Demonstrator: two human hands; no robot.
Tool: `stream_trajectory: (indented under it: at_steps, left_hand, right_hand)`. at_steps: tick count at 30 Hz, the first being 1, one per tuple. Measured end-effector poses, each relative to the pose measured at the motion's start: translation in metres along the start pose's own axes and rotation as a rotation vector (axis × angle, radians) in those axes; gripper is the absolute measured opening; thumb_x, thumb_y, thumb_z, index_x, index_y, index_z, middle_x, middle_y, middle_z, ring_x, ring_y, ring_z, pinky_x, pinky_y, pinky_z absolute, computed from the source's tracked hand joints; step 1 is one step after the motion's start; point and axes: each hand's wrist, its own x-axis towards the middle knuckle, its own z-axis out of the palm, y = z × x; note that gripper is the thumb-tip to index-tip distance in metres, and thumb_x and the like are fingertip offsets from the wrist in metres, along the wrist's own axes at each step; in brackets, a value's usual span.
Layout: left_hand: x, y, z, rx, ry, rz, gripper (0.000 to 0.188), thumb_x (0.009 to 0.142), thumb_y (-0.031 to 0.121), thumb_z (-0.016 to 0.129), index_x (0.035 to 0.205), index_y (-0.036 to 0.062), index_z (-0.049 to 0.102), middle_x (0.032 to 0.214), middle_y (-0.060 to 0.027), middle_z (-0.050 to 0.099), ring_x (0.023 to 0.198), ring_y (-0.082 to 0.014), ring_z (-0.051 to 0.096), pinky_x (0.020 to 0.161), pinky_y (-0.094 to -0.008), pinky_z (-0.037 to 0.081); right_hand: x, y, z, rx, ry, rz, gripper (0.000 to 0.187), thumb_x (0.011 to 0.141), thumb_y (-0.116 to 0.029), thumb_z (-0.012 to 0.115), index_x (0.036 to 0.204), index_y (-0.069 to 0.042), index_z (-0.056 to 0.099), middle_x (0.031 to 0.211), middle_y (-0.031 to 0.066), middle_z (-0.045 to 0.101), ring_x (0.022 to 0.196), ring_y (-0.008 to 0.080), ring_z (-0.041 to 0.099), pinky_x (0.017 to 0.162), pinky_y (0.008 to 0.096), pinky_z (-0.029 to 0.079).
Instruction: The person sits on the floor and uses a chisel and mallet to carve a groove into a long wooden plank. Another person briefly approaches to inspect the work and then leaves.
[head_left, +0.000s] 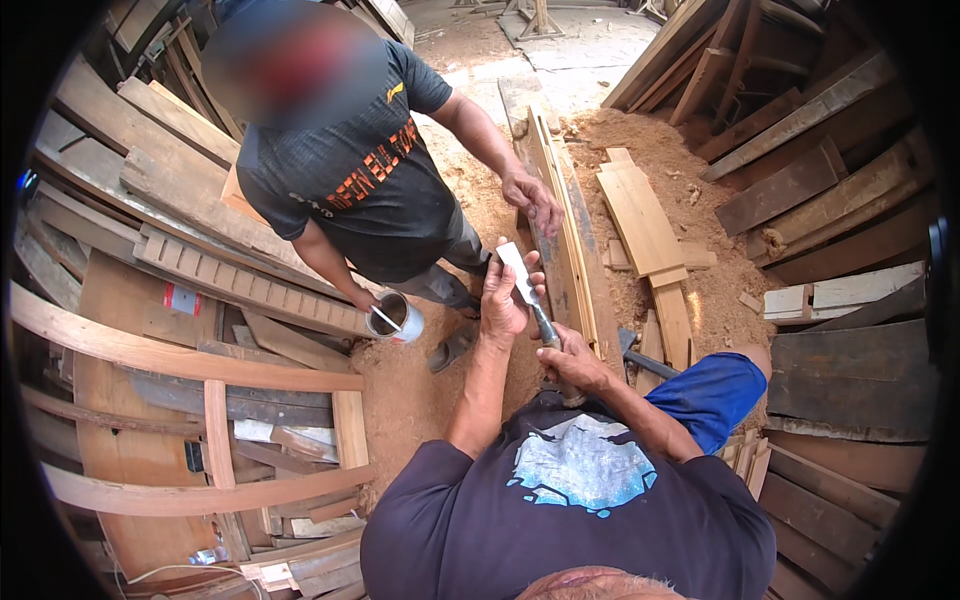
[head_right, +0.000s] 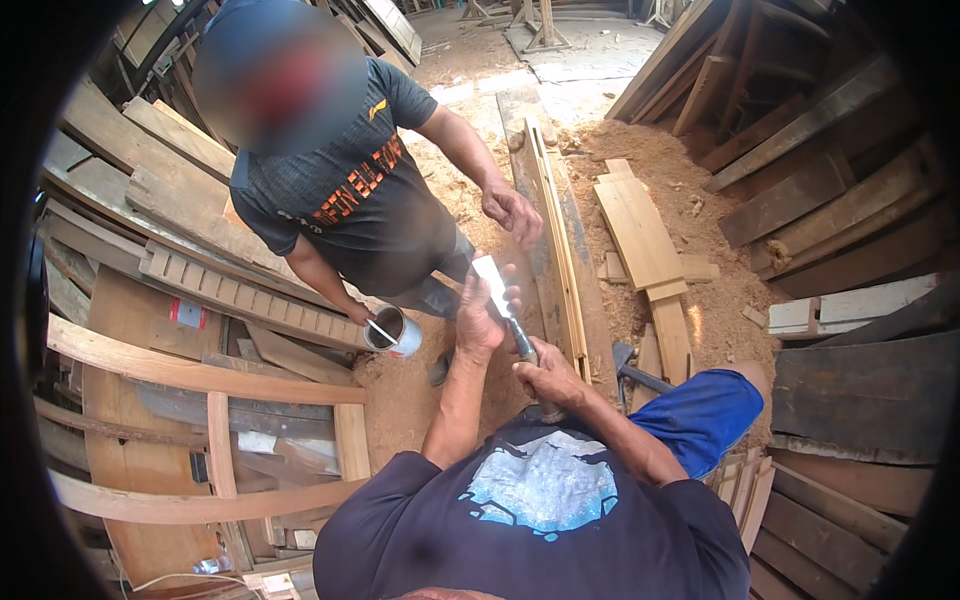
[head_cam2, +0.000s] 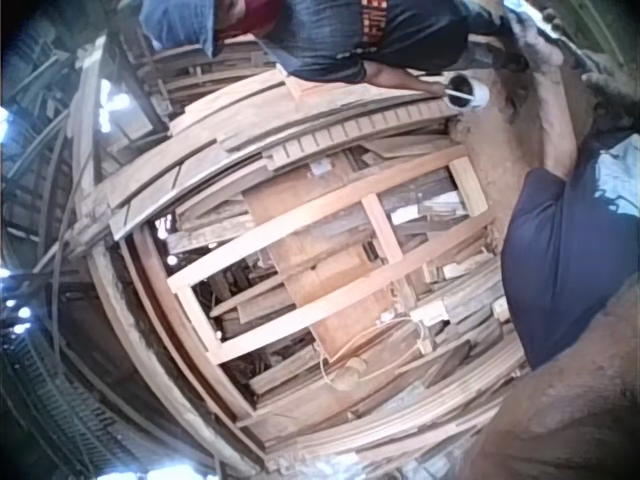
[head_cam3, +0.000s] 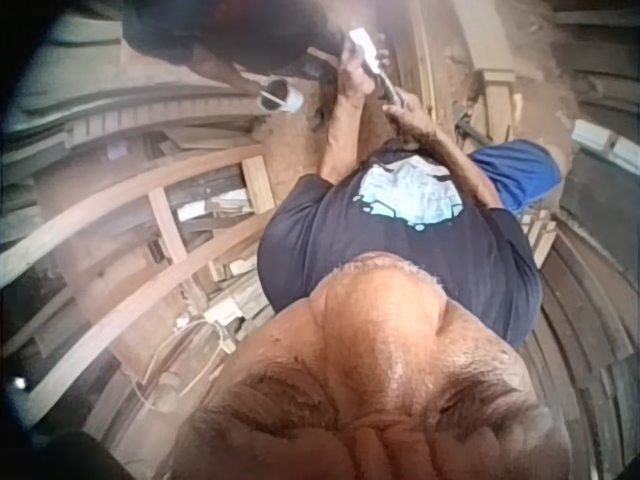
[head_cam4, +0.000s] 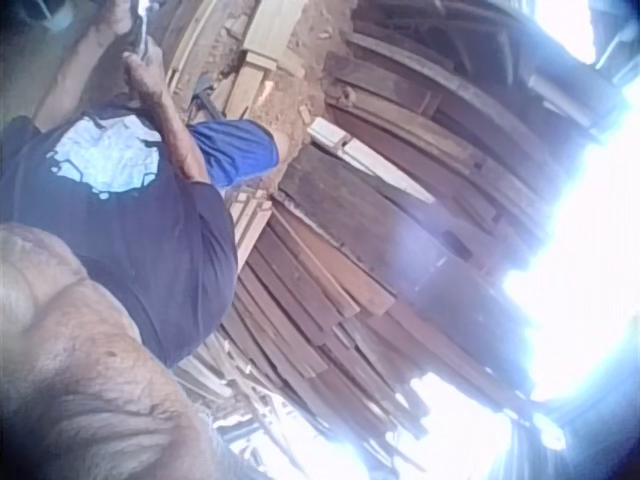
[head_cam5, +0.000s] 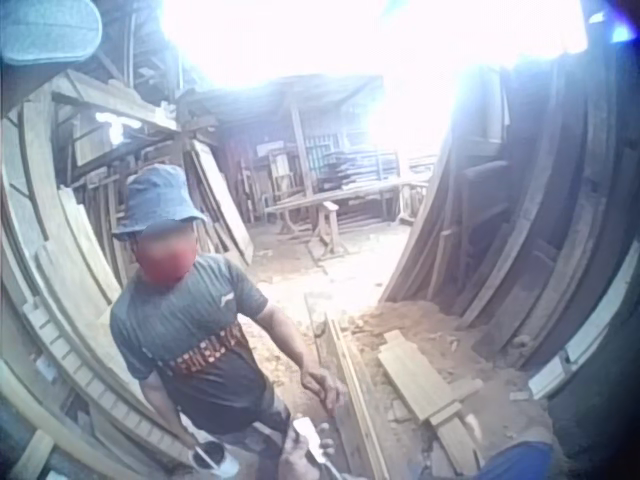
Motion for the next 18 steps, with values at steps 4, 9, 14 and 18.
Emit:
stream_trajectory:
  at_steps: [4,9,14,18]
  left_hand:
    - [-0.001,-0.005,-0.009,0.048,0.001,0.023,0.041,0.101,0.029,0.058,0.139,0.0198,0.045,0.122,-0.0120,0.063,0.095,-0.0234,0.068,0.076,-0.0368,0.060]
    - [-0.002,-0.005,0.012,0.092,0.079,0.042,0.038,0.098,0.029,0.063,0.130,0.0103,0.054,0.111,-0.0016,0.062,0.099,-0.0214,0.064,0.083,-0.0394,0.057]
    - [-0.007,-0.008,0.000,0.214,0.029,0.009,0.035,0.100,0.031,0.061,0.130,0.0134,0.056,0.109,0.0012,0.062,0.098,-0.0157,0.063,0.081,-0.0358,0.056]
    - [-0.023,-0.038,-0.066,0.281,0.173,-0.074,0.034,0.101,0.035,0.059,0.127,0.0136,0.057,0.106,0.0022,0.063,0.091,-0.0117,0.062,0.076,-0.0299,0.054]
  right_hand:
    - [0.002,0.007,-0.002,-0.014,0.000,-0.018,0.040,0.090,-0.013,0.060,0.125,0.003,0.048,0.071,0.0010,0.052,0.055,0.0103,0.051,0.052,0.0258,0.043]
    - [0.004,0.018,-0.007,-0.097,0.055,-0.045,0.042,0.089,-0.013,0.061,0.125,0.005,0.049,0.073,0.0009,0.050,0.056,0.0108,0.050,0.050,0.0278,0.042]
    - [0.004,0.012,-0.013,-0.279,0.153,-0.054,0.039,0.088,-0.015,0.064,0.120,0.004,0.054,0.073,0.0025,0.050,0.058,0.0129,0.052,0.052,0.0304,0.045]
    - [0.005,0.005,-0.018,-0.348,0.158,-0.091,0.035,0.086,-0.017,0.066,0.114,0.002,0.058,0.073,0.0027,0.052,0.059,0.0127,0.054,0.054,0.0307,0.046]
